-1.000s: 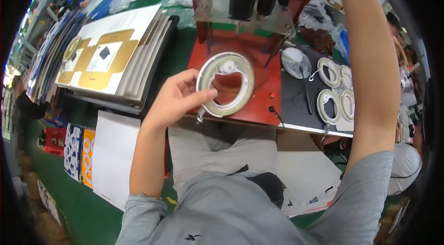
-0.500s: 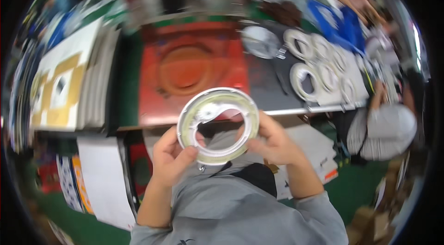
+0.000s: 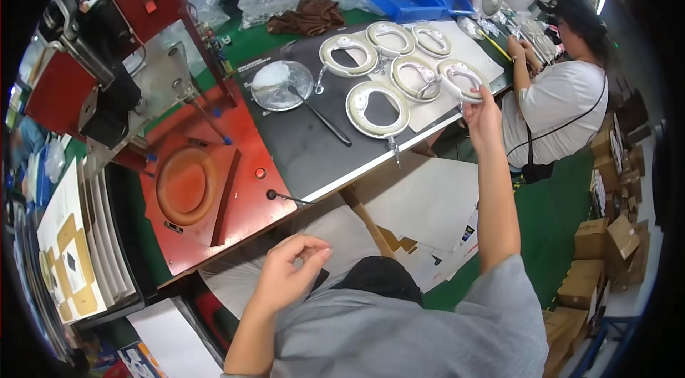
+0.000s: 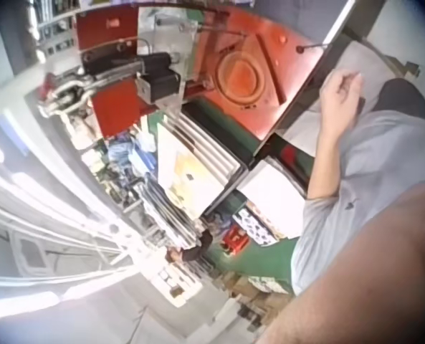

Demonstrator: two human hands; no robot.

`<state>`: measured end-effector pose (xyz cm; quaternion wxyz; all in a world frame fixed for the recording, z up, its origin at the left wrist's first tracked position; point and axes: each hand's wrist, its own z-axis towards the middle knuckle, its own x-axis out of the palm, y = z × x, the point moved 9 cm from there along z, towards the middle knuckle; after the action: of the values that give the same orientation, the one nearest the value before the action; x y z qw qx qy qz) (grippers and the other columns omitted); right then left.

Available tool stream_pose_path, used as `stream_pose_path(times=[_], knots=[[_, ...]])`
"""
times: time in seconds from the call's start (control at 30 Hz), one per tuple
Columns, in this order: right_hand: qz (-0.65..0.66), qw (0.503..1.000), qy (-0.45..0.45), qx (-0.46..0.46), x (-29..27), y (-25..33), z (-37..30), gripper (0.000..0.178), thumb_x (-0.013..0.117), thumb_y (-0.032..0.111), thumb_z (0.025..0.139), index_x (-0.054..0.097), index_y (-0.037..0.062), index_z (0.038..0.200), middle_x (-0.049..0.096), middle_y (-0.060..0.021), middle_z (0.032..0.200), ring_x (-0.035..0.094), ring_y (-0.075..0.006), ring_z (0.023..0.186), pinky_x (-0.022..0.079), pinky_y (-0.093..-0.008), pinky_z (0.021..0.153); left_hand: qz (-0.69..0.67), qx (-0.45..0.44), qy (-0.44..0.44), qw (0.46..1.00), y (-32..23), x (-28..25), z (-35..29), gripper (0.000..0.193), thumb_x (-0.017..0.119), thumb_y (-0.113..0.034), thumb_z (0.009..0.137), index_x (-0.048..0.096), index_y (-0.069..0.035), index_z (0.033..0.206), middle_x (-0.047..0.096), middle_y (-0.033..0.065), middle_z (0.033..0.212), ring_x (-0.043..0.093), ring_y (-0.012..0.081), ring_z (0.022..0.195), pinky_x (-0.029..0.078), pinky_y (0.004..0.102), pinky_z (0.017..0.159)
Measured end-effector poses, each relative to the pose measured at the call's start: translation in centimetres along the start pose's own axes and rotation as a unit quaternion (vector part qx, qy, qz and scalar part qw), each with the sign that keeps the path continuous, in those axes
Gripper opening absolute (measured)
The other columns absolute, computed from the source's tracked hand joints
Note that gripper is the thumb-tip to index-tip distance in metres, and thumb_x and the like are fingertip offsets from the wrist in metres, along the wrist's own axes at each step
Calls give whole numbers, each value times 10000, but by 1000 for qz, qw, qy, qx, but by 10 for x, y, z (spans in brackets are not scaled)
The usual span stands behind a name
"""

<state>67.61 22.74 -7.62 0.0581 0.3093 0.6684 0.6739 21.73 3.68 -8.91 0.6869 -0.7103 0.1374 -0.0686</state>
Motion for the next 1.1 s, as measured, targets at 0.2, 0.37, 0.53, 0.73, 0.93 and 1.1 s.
stream_pose_path(times=[0.2, 0.37, 0.53, 0.73, 0.93, 1.1], knots=[[-69, 995, -6, 76, -13, -30, 90, 346, 515, 330, 1074, 592, -5, 1113, 646, -94, 777, 572, -141, 595, 438, -266, 521, 59, -15, -50, 997, 20, -22, -13, 115, 749, -62, 919, 722, 5, 1008, 693, 62, 883, 629, 114, 780, 496, 254, 705], [-235, 969, 15, 79, -37, -35, 124, 516, 618, 500, 1019, 644, -4, 1124, 738, -129, 877, 640, -171, 607, 460, -268, 501, 53, -60, -118, 990, 51, -54, -51, 103, 741, -64, 932, 719, 6, 1003, 701, 51, 883, 636, 103, 793, 501, 249, 709], [-340, 940, -6, 37, -94, -10, 153, 357, 612, 394, 1032, 678, 50, 1104, 761, -131, 966, 665, -142, 705, 529, -263, 593, 39, -162, -209, 964, 99, -102, -114, 141, 724, -146, 973, 717, -14, 1020, 707, 34, 855, 637, 84, 798, 506, 251, 711], [-225, 968, 113, -1, 26, -6, -11, 323, 618, 254, 1058, 632, 32, 1292, 680, -48, 1105, 631, -80, 917, 496, -174, 699, 145, -245, -465, 838, 142, -215, -245, 211, 710, -192, 961, 693, -10, 1067, 722, 98, 888, 691, 161, 835, 547, 318, 772], [-297, 537, 749, 250, 165, -94, -288, 177, 672, 46, 961, 737, -56, 1091, 727, -119, 957, 668, -125, 760, 498, -233, 628, 422, -321, -636, 561, 158, -268, -398, 437, 714, -196, 889, 604, 26, 1249, 610, 285, 1214, 591, 419, 1112, 481, 486, 986], [-378, 537, 675, 336, 187, -171, -357, 163, 666, 77, 984, 753, -49, 1038, 715, -72, 853, 603, -100, 675, 480, -236, 610, 339, -438, -480, 680, 206, -246, -414, 991, 778, -485, 842, 326, 22, 1565, 347, 429, 1526, 325, 554, 1448, 288, 534, 1217]])
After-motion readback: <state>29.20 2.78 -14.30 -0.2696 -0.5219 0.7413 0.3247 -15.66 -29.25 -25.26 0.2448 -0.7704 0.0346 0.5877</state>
